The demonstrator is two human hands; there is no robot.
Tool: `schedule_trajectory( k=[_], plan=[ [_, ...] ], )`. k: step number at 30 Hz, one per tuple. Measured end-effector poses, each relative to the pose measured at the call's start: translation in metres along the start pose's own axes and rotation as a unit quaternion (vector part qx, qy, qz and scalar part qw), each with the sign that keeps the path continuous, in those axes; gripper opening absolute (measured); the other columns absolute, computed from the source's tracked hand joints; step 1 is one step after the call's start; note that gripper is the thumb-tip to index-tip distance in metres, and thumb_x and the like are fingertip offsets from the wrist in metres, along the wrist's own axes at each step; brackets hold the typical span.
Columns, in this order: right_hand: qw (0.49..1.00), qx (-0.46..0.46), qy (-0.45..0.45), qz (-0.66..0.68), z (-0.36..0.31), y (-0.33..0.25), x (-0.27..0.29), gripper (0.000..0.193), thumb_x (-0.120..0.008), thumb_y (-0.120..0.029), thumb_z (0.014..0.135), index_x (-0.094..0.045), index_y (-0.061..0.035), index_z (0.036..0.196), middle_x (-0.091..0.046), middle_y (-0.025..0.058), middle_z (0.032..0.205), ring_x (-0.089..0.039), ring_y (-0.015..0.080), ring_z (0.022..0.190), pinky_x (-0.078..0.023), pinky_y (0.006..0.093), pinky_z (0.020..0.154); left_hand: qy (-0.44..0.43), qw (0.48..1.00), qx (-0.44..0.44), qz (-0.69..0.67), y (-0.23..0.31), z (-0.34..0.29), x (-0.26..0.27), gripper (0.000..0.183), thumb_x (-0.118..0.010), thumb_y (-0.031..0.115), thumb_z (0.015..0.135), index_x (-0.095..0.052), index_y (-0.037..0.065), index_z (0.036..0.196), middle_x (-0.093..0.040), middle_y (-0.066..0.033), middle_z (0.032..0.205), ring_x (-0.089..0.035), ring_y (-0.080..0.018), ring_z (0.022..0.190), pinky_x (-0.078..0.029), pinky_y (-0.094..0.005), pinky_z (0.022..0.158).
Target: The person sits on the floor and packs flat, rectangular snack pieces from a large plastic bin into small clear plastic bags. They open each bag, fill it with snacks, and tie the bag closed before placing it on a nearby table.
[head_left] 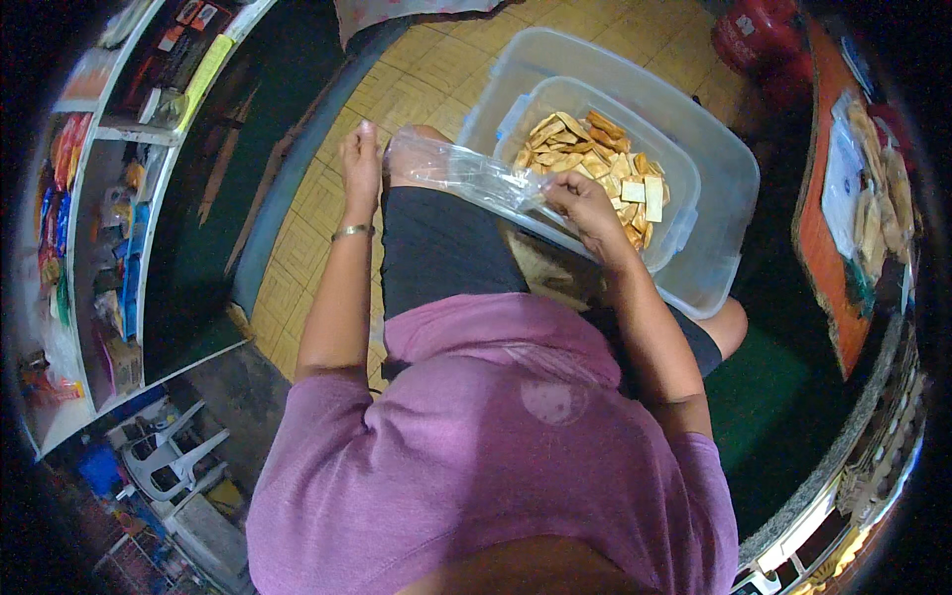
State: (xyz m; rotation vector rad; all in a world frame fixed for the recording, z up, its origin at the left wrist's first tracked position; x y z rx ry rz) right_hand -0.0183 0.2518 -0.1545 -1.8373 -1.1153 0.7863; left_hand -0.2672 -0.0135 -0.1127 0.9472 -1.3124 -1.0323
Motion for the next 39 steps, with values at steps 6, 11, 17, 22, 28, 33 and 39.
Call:
schedule_trajectory(
  k=[6, 11, 17, 22, 28, 33, 39],
  plan=[
    [0.985, 0.128, 0.003, 0.118, -0.019, -0.099, -0.032, 0.015, -0.069, -0.008, 0.087, -0.058, -0.0054, 0.097, -0.064, 0.0044, 0.087, -0.059, 0.0089, 0.077, -0.048, 0.0227, 0.066, -0.233, 0.968, -0.081, -0.047, 0.136, -0.077, -0.031, 0.03, -0.074, 0.026, 0.086, -0.061, 0.003, 0.1, -0.059, -0.004, 0.093, -0.055, -0.0097, 0.08, -0.047, -0.0262, 0.069],
    [0.952, 0.298, 0.069, -0.02, -0.058, -0.159, -0.055, 0.019, -0.069, -0.001, 0.082, -0.055, -0.0025, 0.096, -0.056, 0.0001, 0.085, -0.053, 0.0089, 0.074, -0.047, 0.0246, 0.067, -0.318, 0.938, -0.132, 0.04, 0.194, -0.129, -0.055, 0.038, -0.077, 0.021, 0.082, -0.057, 0.001, 0.108, -0.065, -0.0052, 0.09, -0.061, -0.0124, 0.075, -0.05, -0.0263, 0.066],
    [0.908, 0.328, 0.113, -0.236, -0.072, -0.159, -0.063, 0.026, -0.065, 0.004, 0.081, -0.056, -0.0016, 0.106, -0.06, 0.0052, 0.093, -0.058, 0.012, 0.082, -0.049, 0.0263, 0.072, -0.381, 0.863, 0.136, -0.302, 0.17, -0.125, -0.065, 0.033, -0.062, 0.005, 0.091, -0.05, 0.003, 0.121, -0.065, -0.0053, 0.088, -0.066, -0.0153, 0.079, -0.054, -0.0279, 0.073],
    [0.964, 0.165, -0.089, 0.19, -0.048, -0.132, -0.058, 0.036, -0.061, 0.007, 0.08, -0.055, -0.0003, 0.114, -0.064, 0.0099, 0.1, -0.063, 0.0185, 0.09, -0.05, 0.0295, 0.084, -0.438, 0.85, 0.114, -0.27, 0.161, -0.129, -0.069, 0.032, -0.064, 0.003, 0.087, -0.05, 0.004, 0.117, -0.063, -0.0032, 0.087, -0.063, -0.0128, 0.077, -0.053, -0.0278, 0.074],
    [0.917, 0.115, -0.245, 0.293, -0.069, -0.128, -0.076, 0.038, -0.068, 0.0, 0.078, -0.053, -0.0026, 0.113, -0.06, 0.0049, 0.091, -0.061, 0.0152, 0.083, -0.048, 0.0292, 0.084, -0.336, 0.94, 0.005, -0.056, 0.144, -0.103, -0.063, 0.028, -0.067, 0.003, 0.085, -0.055, 0.004, 0.111, -0.061, -0.0007, 0.084, -0.059, -0.0094, 0.077, -0.048, -0.0231, 0.072],
    [0.974, 0.218, 0.062, -0.026, -0.056, -0.136, -0.032, 0.038, -0.069, 0.001, 0.08, -0.053, -0.0055, 0.114, -0.058, 0.0039, 0.089, -0.056, 0.0101, 0.078, -0.047, 0.0243, 0.068, -0.413, 0.861, 0.144, -0.259, 0.149, -0.133, -0.087, 0.029, -0.068, 0.004, 0.085, -0.055, 0.004, 0.111, -0.059, 0.0006, 0.082, -0.057, -0.0073, 0.079, -0.046, -0.0207, 0.073],
    [0.963, 0.223, -0.059, 0.14, -0.059, -0.141, -0.049, 0.041, -0.068, 0.0, 0.08, -0.052, -0.0031, 0.118, -0.06, 0.0046, 0.09, -0.06, 0.0126, 0.085, -0.049, 0.0261, 0.081, -0.41, 0.887, 0.035, -0.208, 0.161, -0.137, -0.091, 0.028, -0.068, -0.001, 0.082, -0.053, 0.003, 0.104, -0.058, -0.0021, 0.091, -0.054, -0.0066, 0.083, -0.045, -0.021, 0.072]
  ],
)
Point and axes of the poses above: each hand's wrist, its own z-axis towards the middle knuckle, its own x-axis out of the back of the hand, y = z × x, the point moved 10 cm from there along z, towards the middle knuckle
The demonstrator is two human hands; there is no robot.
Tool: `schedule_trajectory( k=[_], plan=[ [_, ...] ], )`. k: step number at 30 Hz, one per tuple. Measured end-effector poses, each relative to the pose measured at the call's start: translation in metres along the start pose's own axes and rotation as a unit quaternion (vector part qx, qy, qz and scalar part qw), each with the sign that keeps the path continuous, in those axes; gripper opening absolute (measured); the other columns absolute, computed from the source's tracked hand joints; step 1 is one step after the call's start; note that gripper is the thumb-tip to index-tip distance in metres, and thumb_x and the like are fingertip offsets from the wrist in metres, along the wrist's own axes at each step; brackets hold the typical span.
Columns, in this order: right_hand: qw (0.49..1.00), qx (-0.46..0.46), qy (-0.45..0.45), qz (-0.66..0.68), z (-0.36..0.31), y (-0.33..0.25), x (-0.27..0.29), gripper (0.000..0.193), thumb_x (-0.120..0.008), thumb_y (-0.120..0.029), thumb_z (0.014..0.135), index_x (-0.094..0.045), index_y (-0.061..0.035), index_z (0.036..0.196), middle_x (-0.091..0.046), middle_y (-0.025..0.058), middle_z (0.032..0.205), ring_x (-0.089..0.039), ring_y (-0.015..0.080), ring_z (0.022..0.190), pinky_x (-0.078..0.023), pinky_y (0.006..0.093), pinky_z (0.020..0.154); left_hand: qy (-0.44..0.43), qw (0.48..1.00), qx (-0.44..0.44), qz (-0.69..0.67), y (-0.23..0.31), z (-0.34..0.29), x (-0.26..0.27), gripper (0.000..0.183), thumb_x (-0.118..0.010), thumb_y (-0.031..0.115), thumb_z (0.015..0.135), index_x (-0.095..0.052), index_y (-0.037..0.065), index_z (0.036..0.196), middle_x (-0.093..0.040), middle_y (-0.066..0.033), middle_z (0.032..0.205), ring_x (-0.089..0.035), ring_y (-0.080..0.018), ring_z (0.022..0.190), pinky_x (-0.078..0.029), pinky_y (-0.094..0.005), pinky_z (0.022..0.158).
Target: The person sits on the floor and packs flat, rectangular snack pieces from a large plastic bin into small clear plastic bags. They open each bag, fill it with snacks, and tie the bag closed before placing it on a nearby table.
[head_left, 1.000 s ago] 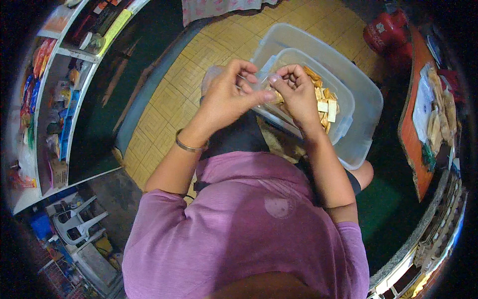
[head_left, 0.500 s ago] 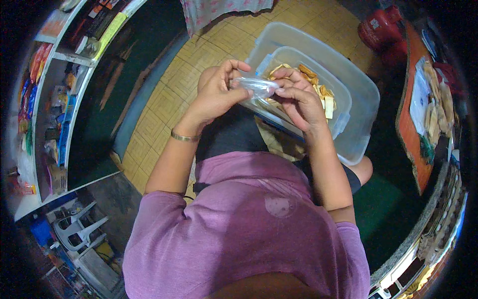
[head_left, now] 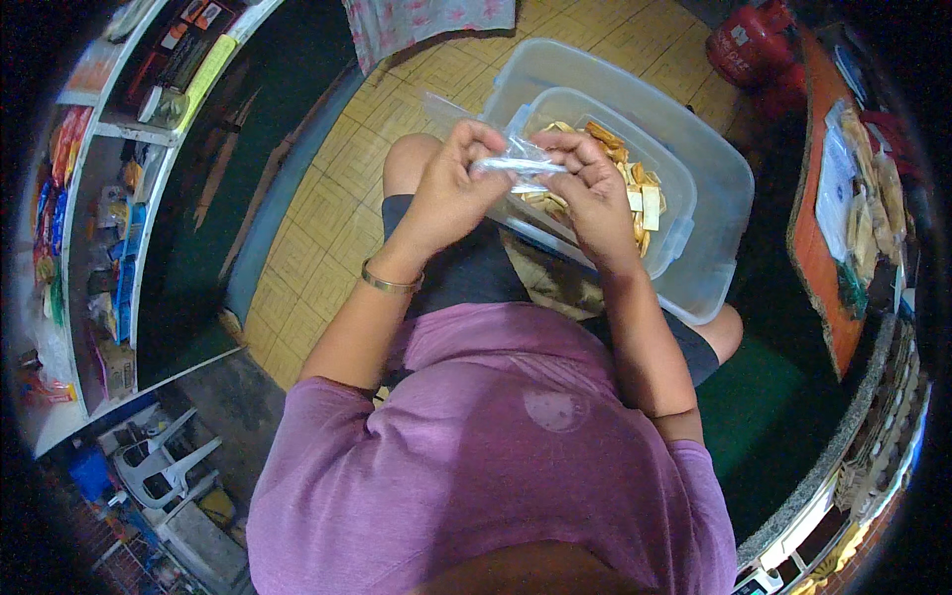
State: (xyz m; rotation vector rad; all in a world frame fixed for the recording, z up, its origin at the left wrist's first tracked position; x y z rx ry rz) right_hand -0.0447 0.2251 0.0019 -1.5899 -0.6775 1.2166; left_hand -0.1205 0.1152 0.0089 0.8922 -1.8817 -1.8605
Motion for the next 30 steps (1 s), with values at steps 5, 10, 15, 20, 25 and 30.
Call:
schedule_trajectory(
  k=[5, 10, 15, 20, 25, 30],
  plan=[
    [0.988, -0.04, -0.063, 0.137, -0.007, -0.005, -0.002, 0.036, -0.069, 0.002, 0.078, -0.052, -0.0044, 0.109, -0.06, 0.0035, 0.09, -0.06, 0.0129, 0.089, -0.048, 0.027, 0.083, 0.125, 0.985, -0.03, 0.114, 0.0, 0.005, 0.03, 0.029, -0.066, -0.004, 0.08, -0.054, 0.003, 0.105, -0.058, -0.0017, 0.09, -0.052, -0.0054, 0.08, -0.045, -0.0201, 0.067],
    [0.999, 0.003, 0.019, -0.049, 0.001, -0.001, 0.013, 0.033, -0.068, 0.005, 0.079, -0.051, -0.0048, 0.105, -0.06, 0.0043, 0.093, -0.059, 0.0124, 0.089, -0.047, 0.0232, 0.077, 0.045, 0.998, 0.012, -0.044, -0.005, 0.008, 0.009, 0.026, -0.065, 0.0, 0.085, -0.054, 0.002, 0.109, -0.059, -0.0022, 0.092, -0.055, -0.0065, 0.084, -0.045, -0.0205, 0.073],
    [0.979, 0.087, 0.157, -0.1, 0.005, -0.01, 0.04, 0.039, -0.066, 0.007, 0.076, -0.051, -0.0034, 0.111, -0.06, 0.0054, 0.088, -0.059, 0.0132, 0.089, -0.048, 0.0235, 0.077, -0.06, 0.986, 0.028, -0.151, -0.003, 0.004, -0.023, 0.024, -0.064, 0.002, 0.087, -0.054, 0.003, 0.109, -0.059, -0.0013, 0.091, -0.055, -0.0075, 0.086, -0.044, -0.0208, 0.076],
    [0.994, -0.045, -0.027, 0.099, 0.006, 0.008, 0.018, 0.046, -0.068, 0.005, 0.073, -0.051, -0.0035, 0.115, -0.06, 0.0039, 0.093, -0.058, 0.0134, 0.091, -0.048, 0.0276, 0.082, 0.081, 0.975, -0.034, 0.205, 0.001, 0.007, 0.004, 0.027, -0.067, -0.001, 0.081, -0.054, 0.005, 0.104, -0.055, 0.0015, 0.088, -0.052, -0.0071, 0.085, -0.043, -0.0219, 0.075],
    [0.985, -0.04, -0.145, 0.089, -0.008, -0.012, -0.002, 0.036, -0.071, 0.001, 0.076, -0.051, -0.0056, 0.106, -0.059, 0.0028, 0.095, -0.056, 0.0109, 0.093, -0.046, 0.027, 0.082, 0.141, 0.978, -0.103, 0.111, 0.013, 0.01, 0.023, 0.029, -0.066, -0.003, 0.077, -0.053, 0.004, 0.102, -0.055, 0.0, 0.087, -0.051, -0.0069, 0.076, -0.046, -0.0216, 0.07],
    [0.987, 0.05, 0.072, -0.132, 0.007, -0.014, 0.025, 0.032, -0.072, -0.001, 0.079, -0.05, -0.0049, 0.103, -0.057, 0.0001, 0.077, -0.057, 0.0106, 0.071, -0.048, 0.0264, 0.064, 0.06, 0.996, -0.055, 0.026, 0.002, 0.011, -0.003, 0.028, -0.066, -0.005, 0.079, -0.054, 0.003, 0.103, -0.055, -0.0003, 0.09, -0.054, -0.0084, 0.085, -0.046, -0.0216, 0.077]
  ],
)
Point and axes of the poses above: each hand's wrist, its own z-axis towards the middle knuckle, its own x-axis out of the back of the hand, y = z × x, the point moved 10 cm from there along z, towards the middle knuckle
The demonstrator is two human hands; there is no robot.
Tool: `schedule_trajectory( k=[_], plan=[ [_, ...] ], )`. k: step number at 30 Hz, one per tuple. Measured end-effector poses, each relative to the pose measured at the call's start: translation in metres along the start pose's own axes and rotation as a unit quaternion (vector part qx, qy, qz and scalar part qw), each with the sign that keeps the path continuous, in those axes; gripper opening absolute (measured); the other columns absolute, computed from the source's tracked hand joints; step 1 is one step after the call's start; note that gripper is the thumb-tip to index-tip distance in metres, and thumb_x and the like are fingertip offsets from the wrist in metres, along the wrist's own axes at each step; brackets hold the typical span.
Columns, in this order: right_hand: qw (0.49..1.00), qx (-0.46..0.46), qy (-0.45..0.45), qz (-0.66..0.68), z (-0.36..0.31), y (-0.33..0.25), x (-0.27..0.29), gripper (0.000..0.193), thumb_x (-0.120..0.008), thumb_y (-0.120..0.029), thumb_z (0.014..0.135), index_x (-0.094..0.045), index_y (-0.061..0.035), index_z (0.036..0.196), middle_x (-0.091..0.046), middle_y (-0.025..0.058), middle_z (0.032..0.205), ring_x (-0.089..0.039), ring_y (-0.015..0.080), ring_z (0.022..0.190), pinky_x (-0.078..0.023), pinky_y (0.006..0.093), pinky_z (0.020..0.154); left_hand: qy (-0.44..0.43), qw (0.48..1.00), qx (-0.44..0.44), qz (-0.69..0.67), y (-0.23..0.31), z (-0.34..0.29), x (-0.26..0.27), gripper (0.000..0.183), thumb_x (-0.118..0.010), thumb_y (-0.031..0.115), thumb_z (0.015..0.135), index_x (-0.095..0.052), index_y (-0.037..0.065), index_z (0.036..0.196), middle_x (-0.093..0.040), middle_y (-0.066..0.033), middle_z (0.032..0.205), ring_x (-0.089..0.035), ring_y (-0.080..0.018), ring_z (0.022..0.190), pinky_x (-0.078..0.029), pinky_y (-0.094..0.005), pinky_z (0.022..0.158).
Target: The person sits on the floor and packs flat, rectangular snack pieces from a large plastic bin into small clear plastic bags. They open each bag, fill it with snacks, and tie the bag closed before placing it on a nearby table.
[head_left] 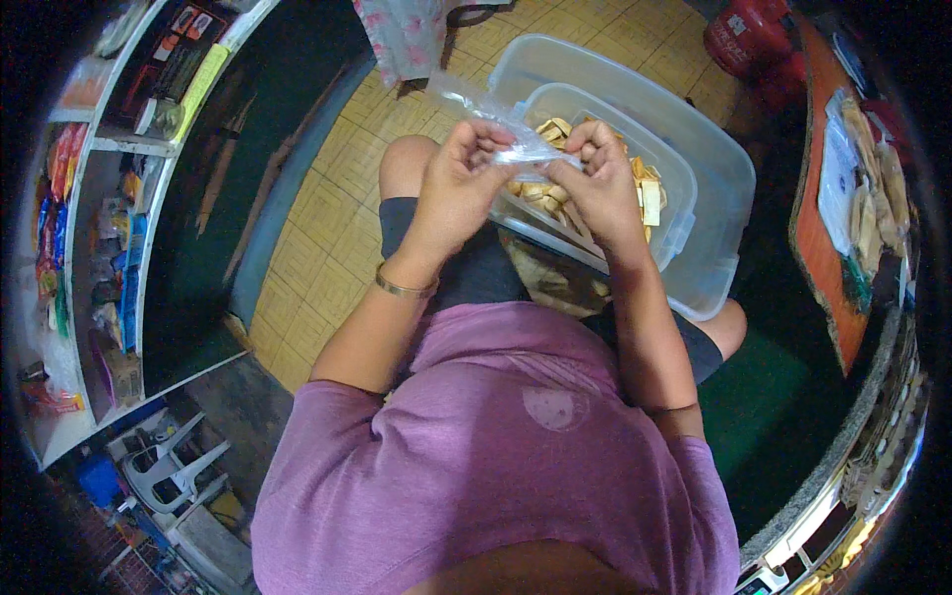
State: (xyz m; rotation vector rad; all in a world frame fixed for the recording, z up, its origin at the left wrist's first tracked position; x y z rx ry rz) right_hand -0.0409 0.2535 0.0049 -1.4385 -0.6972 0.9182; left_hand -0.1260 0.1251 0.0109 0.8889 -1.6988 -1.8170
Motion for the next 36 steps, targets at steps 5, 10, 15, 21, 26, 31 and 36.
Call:
schedule_trajectory(
  k=[5, 10, 15, 21, 26, 31, 36],
  plan=[
    [0.925, 0.2, 0.117, -0.301, -0.009, -0.04, 0.018, 0.036, -0.067, 0.0, 0.081, -0.054, -0.0034, 0.115, -0.062, 0.0037, 0.09, -0.059, 0.011, 0.079, -0.05, 0.0268, 0.069, -0.103, 0.977, 0.065, -0.177, -0.008, -0.011, -0.026, 0.021, -0.068, 0.004, 0.087, -0.055, 0.005, 0.104, -0.06, -0.0033, 0.099, -0.057, -0.0101, 0.093, -0.046, -0.0238, 0.082],
    [0.993, 0.004, -0.057, 0.103, -0.002, -0.005, -0.003, 0.038, -0.066, -0.001, 0.083, -0.054, -0.0037, 0.119, -0.062, 0.0047, 0.099, -0.061, 0.0123, 0.084, -0.051, 0.0279, 0.079, 0.027, 0.983, -0.097, 0.156, 0.015, -0.003, -0.001, 0.03, -0.07, 0.002, 0.078, -0.051, 0.003, 0.101, -0.055, -0.0026, 0.094, -0.052, -0.008, 0.086, -0.045, -0.0224, 0.073],
    [0.977, -0.032, -0.147, 0.152, -0.007, -0.008, -0.009, 0.032, -0.068, -0.001, 0.082, -0.053, -0.004, 0.111, -0.062, 0.0064, 0.094, -0.061, 0.0109, 0.086, -0.05, 0.0265, 0.079, 0.124, 0.984, -0.107, 0.071, 0.021, 0.002, 0.024, 0.032, -0.066, -0.002, 0.077, -0.05, 0.003, 0.105, -0.055, -0.0056, 0.101, -0.054, -0.0091, 0.086, -0.048, -0.0228, 0.071],
    [0.992, 0.009, 0.114, -0.058, 0.004, 0.0, 0.036, 0.031, -0.068, 0.0, 0.081, -0.053, -0.0024, 0.108, -0.06, 0.0058, 0.085, -0.058, 0.0094, 0.078, -0.048, 0.0238, 0.076, -0.078, 0.992, 0.021, -0.098, -0.001, -0.008, -0.027, 0.025, -0.061, -0.003, 0.087, -0.049, 0.005, 0.108, -0.056, -0.0021, 0.099, -0.054, -0.0094, 0.089, -0.045, -0.0232, 0.081],
    [0.995, 0.001, -0.003, 0.096, 0.002, -0.003, 0.014, 0.033, -0.067, 0.003, 0.081, -0.053, -0.0025, 0.111, -0.061, 0.0051, 0.092, -0.059, 0.0108, 0.086, -0.049, 0.0247, 0.078, -0.043, 0.994, -0.081, 0.054, 0.014, -0.009, -0.019, 0.026, -0.067, 0.002, 0.085, -0.049, 0.005, 0.103, -0.055, -0.0014, 0.095, -0.052, -0.0078, 0.085, -0.043, -0.0217, 0.075],
    [0.954, -0.057, -0.147, 0.254, -0.011, -0.003, -0.012, 0.027, -0.069, 0.0, 0.082, -0.054, -0.0048, 0.104, -0.06, 0.003, 0.091, -0.059, 0.0102, 0.084, -0.049, 0.0245, 0.074, 0.123, 0.949, -0.168, 0.236, 0.035, -0.001, 0.017, 0.029, -0.068, 0.003, 0.078, -0.05, 0.003, 0.101, -0.056, -0.0057, 0.089, -0.054, -0.0117, 0.077, -0.046, -0.0269, 0.07],
    [0.991, 0.043, 0.076, -0.105, 0.003, -0.006, 0.029, 0.028, -0.068, 0.0, 0.077, -0.054, -0.0042, 0.101, -0.059, 0.0021, 0.083, -0.056, 0.0073, 0.073, -0.046, 0.0238, 0.062, -0.06, 0.997, -0.012, -0.05, 0.006, -0.005, -0.029, 0.028, -0.068, 0.002, 0.083, -0.05, 0.006, 0.104, -0.056, -0.0023, 0.091, -0.053, -0.0094, 0.083, -0.045, -0.0239, 0.075]
  ],
)
Point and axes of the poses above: each hand's wrist, its own z-axis towards the middle knuckle, its own x-axis out of the back of the hand, y = z × x, the point moved 10 cm from there along z, towards the middle knuckle
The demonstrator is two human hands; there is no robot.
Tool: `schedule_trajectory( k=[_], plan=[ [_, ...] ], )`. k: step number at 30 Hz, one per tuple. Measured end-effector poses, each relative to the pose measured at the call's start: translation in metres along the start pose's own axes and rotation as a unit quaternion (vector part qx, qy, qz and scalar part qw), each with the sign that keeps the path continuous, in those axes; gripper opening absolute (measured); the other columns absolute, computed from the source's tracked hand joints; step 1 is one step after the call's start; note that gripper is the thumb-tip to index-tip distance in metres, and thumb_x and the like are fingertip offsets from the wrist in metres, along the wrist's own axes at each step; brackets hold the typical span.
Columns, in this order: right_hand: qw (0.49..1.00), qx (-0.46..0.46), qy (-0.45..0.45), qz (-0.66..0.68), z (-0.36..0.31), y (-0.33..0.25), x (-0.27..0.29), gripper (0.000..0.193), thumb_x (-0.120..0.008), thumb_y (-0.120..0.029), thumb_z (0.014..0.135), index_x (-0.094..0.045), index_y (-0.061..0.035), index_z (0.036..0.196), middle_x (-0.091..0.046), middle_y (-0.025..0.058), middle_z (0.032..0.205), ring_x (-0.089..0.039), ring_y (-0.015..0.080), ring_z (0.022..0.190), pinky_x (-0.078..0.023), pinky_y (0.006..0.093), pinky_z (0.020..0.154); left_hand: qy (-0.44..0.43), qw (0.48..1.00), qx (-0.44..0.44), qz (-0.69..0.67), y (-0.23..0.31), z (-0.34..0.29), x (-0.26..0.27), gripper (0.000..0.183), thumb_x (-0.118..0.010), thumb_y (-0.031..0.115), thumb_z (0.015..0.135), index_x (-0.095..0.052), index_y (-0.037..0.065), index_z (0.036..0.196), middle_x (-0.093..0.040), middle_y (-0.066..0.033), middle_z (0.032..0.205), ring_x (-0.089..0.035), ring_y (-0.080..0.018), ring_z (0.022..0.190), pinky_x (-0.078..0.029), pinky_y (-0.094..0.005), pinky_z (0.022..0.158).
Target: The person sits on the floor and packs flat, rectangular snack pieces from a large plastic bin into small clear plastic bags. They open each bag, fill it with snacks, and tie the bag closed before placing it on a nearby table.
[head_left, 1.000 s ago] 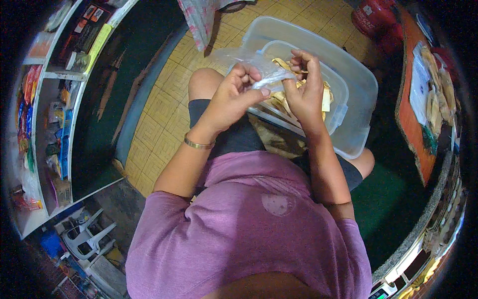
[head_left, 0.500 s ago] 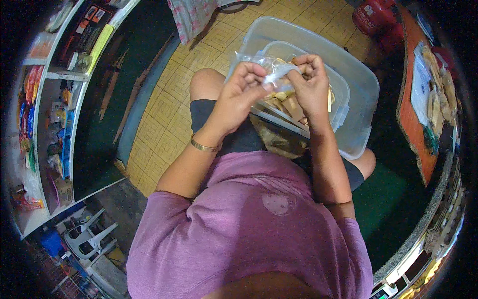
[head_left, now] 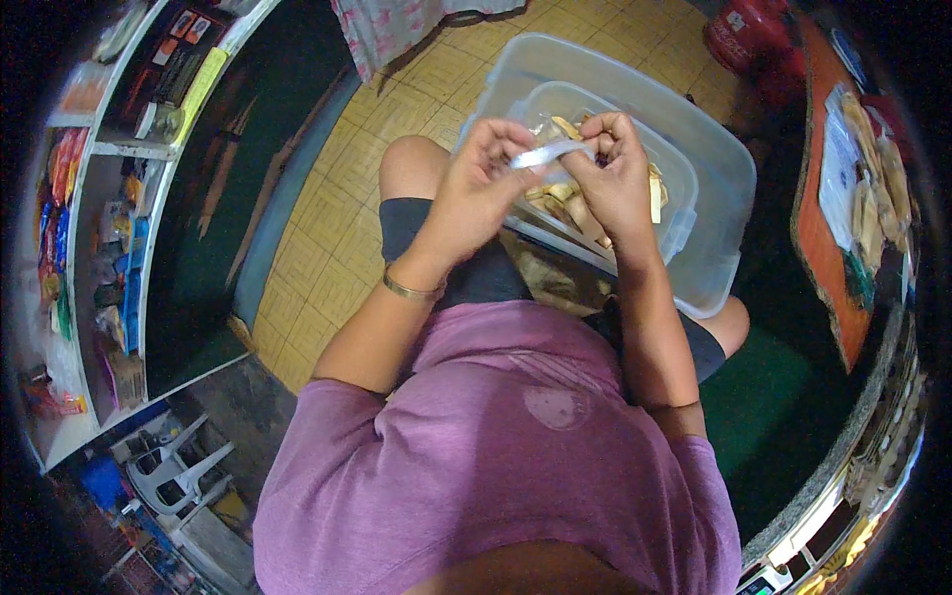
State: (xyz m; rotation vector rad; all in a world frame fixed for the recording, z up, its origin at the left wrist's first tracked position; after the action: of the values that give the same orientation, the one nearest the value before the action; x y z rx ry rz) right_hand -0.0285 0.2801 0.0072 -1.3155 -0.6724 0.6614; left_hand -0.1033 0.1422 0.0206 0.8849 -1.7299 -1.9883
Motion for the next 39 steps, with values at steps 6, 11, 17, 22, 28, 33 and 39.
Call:
schedule_trajectory(
  k=[6, 11, 17, 22, 28, 33, 39],
  plan=[
    [0.992, 0.05, 0.008, -0.12, -0.007, -0.018, 0.001, 0.041, -0.068, 0.0, 0.072, -0.057, -0.0083, 0.111, -0.052, 0.0029, 0.075, -0.052, 0.0114, 0.065, -0.045, 0.0272, 0.058, 0.036, 0.979, -0.036, 0.2, 0.019, -0.003, 0.007, 0.024, -0.065, 0.005, 0.083, -0.051, 0.008, 0.102, -0.055, -0.0032, 0.097, -0.052, -0.0087, 0.079, -0.043, -0.0237, 0.066],
    [0.97, 0.077, -0.017, -0.231, -0.008, -0.034, -0.009, 0.046, -0.069, -0.001, 0.069, -0.059, -0.0108, 0.113, -0.048, 0.0046, 0.072, -0.052, 0.0178, 0.064, -0.046, 0.0313, 0.06, 0.095, 0.907, -0.169, 0.374, 0.05, -0.007, 0.016, 0.025, -0.061, 0.002, 0.075, -0.063, 0.007, 0.1, -0.055, -0.0048, 0.092, -0.051, -0.0162, 0.064, -0.044, -0.0289, 0.059],
    [0.971, 0.075, 0.035, -0.225, -0.007, -0.042, -0.004, 0.041, -0.065, -0.003, 0.073, -0.058, -0.0085, 0.113, -0.046, 0.0037, 0.069, -0.051, 0.018, 0.061, -0.043, 0.0315, 0.057, 0.046, 0.853, -0.19, 0.483, 0.065, -0.016, 0.003, 0.024, -0.062, 0.0, 0.077, -0.075, 0.01, 0.095, -0.062, -0.0086, 0.107, -0.062, -0.019, 0.078, -0.05, -0.0297, 0.065],
    [0.99, 0.036, -0.047, -0.124, -0.028, -0.049, -0.037, 0.044, -0.063, -0.003, 0.077, -0.053, -0.0083, 0.12, -0.043, 0.0021, 0.067, -0.046, 0.0133, 0.059, -0.041, 0.0276, 0.056, 0.059, 0.868, -0.179, 0.459, 0.082, -0.014, -0.004, 0.025, -0.065, 0.002, 0.077, -0.07, 0.005, 0.101, -0.063, -0.0121, 0.112, -0.065, -0.0246, 0.089, -0.052, -0.0325, 0.073],
    [0.999, -0.012, -0.02, -0.027, -0.027, -0.066, -0.022, 0.055, -0.064, 0.004, 0.076, -0.046, -0.0027, 0.127, -0.039, -0.004, 0.07, -0.038, 0.0048, 0.064, -0.033, 0.0188, 0.058, -0.008, 0.873, -0.195, 0.447, 0.115, -0.029, -0.018, 0.032, -0.059, -0.006, 0.075, -0.065, 0.001, 0.106, -0.056, -0.0149, 0.125, -0.063, -0.0231, 0.087, -0.05, -0.0311, 0.074],
    [0.997, -0.053, -0.042, 0.031, -0.04, -0.08, -0.028, 0.06, -0.064, 0.01, 0.074, -0.044, -0.0041, 0.128, -0.038, -0.004, 0.07, -0.039, 0.0049, 0.063, -0.031, 0.0185, 0.057, -0.055, 0.891, -0.178, 0.414, 0.139, -0.045, -0.019, 0.043, -0.057, -0.015, 0.067, -0.065, 0.001, 0.106, -0.052, -0.018, 0.13, -0.059, -0.0198, 0.092, -0.047, -0.0299, 0.071],
    [0.993, -0.088, -0.063, 0.053, -0.047, -0.082, -0.042, 0.06, -0.062, 0.016, 0.075, -0.044, -0.0041, 0.128, -0.046, -0.0028, 0.075, -0.045, 0.0046, 0.068, -0.034, 0.018, 0.059, -0.058, 0.885, -0.235, 0.399, 0.144, -0.052, -0.016, 0.038, -0.062, -0.008, 0.067, -0.064, -0.001, 0.104, -0.055, -0.0149, 0.125, -0.064, -0.0282, 0.092, -0.052, -0.0357, 0.075]
  ],
)
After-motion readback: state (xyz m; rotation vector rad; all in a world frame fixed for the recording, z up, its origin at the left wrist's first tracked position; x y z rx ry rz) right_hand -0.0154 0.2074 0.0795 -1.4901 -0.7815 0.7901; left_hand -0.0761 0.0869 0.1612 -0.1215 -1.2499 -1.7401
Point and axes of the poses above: each hand's wrist, its own z-axis towards the middle knuckle, its own x-axis out of the back of the hand, y = z × x, the point moved 10 cm from there along z, towards the middle knuckle
